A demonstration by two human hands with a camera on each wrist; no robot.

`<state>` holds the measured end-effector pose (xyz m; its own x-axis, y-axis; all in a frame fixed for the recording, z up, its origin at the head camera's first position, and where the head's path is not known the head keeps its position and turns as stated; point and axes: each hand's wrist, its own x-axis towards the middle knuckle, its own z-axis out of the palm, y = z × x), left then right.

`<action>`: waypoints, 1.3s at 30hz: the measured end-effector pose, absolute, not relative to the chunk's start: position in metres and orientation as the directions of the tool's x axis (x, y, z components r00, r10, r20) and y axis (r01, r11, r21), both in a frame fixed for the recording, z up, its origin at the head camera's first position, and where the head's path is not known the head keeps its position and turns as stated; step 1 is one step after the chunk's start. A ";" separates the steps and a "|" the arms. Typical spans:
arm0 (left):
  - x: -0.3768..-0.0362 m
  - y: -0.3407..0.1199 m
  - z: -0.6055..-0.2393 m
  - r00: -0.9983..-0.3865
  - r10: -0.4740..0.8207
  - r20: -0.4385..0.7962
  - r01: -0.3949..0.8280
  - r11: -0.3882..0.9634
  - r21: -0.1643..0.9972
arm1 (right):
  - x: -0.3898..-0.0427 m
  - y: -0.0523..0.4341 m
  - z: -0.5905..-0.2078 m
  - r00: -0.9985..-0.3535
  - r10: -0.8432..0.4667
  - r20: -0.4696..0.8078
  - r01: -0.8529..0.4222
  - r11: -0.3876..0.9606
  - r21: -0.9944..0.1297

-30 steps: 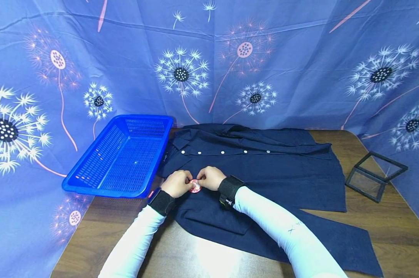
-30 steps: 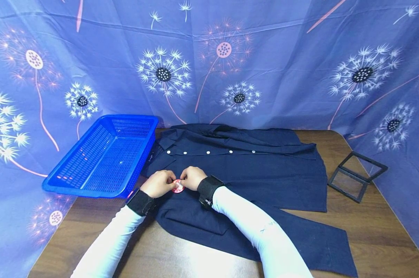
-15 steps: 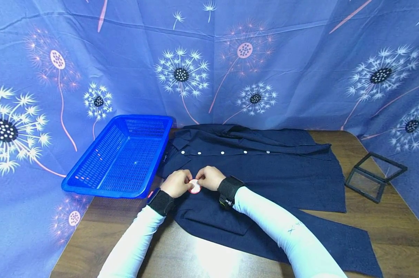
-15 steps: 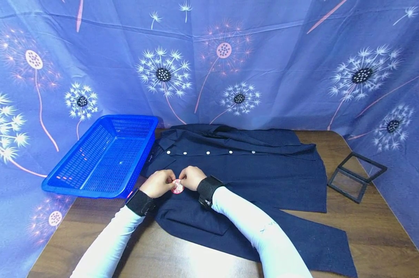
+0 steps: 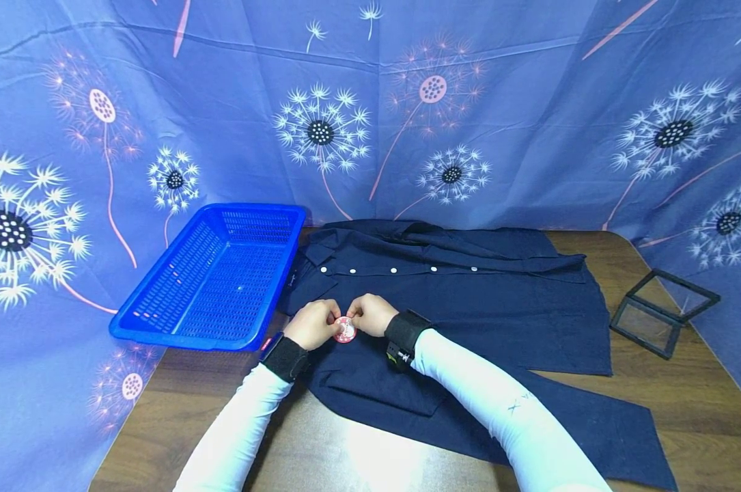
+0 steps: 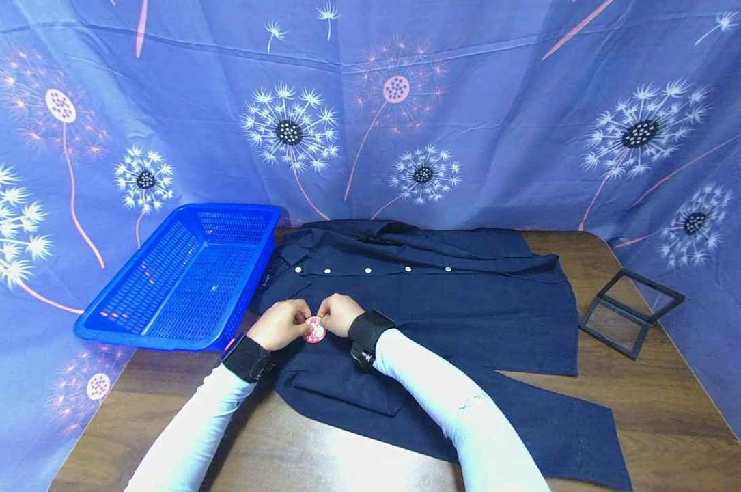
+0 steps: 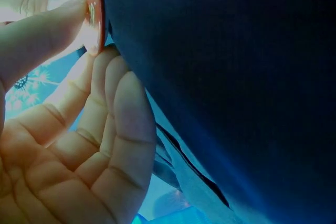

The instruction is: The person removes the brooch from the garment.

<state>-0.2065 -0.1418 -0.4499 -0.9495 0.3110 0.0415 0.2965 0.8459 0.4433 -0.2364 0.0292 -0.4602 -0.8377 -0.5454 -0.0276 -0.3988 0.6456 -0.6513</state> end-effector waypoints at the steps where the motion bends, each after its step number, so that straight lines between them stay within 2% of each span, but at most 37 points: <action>1: -0.207 -0.142 -0.449 -0.948 0.314 0.044 0.300 0.844 0.445 | -0.236 0.029 -0.460 -0.837 -0.546 -0.034 -0.393 0.643 -0.658; 15: -0.206 -0.146 -0.451 -0.927 0.371 0.056 0.356 0.823 0.442 | -0.234 0.032 -0.455 -0.841 -0.539 -0.045 -0.356 0.615 -0.703; 24: -0.207 -0.148 -0.453 -0.910 0.411 0.055 0.391 0.808 0.440 | -0.234 0.032 -0.454 -0.840 -0.543 -0.007 -0.381 0.599 -0.704; 39: -0.203 -0.147 -0.454 -0.922 0.381 0.069 0.377 0.840 0.390 | -0.231 0.030 -0.453 -0.832 -0.550 0.073 -0.451 0.593 -0.668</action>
<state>-0.2029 -0.1474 -0.4536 -0.9218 0.3814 0.0692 0.3769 0.8401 0.3902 -0.2307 0.0304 -0.4533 -0.8318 -0.5502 0.0734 -0.4508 0.5926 -0.6675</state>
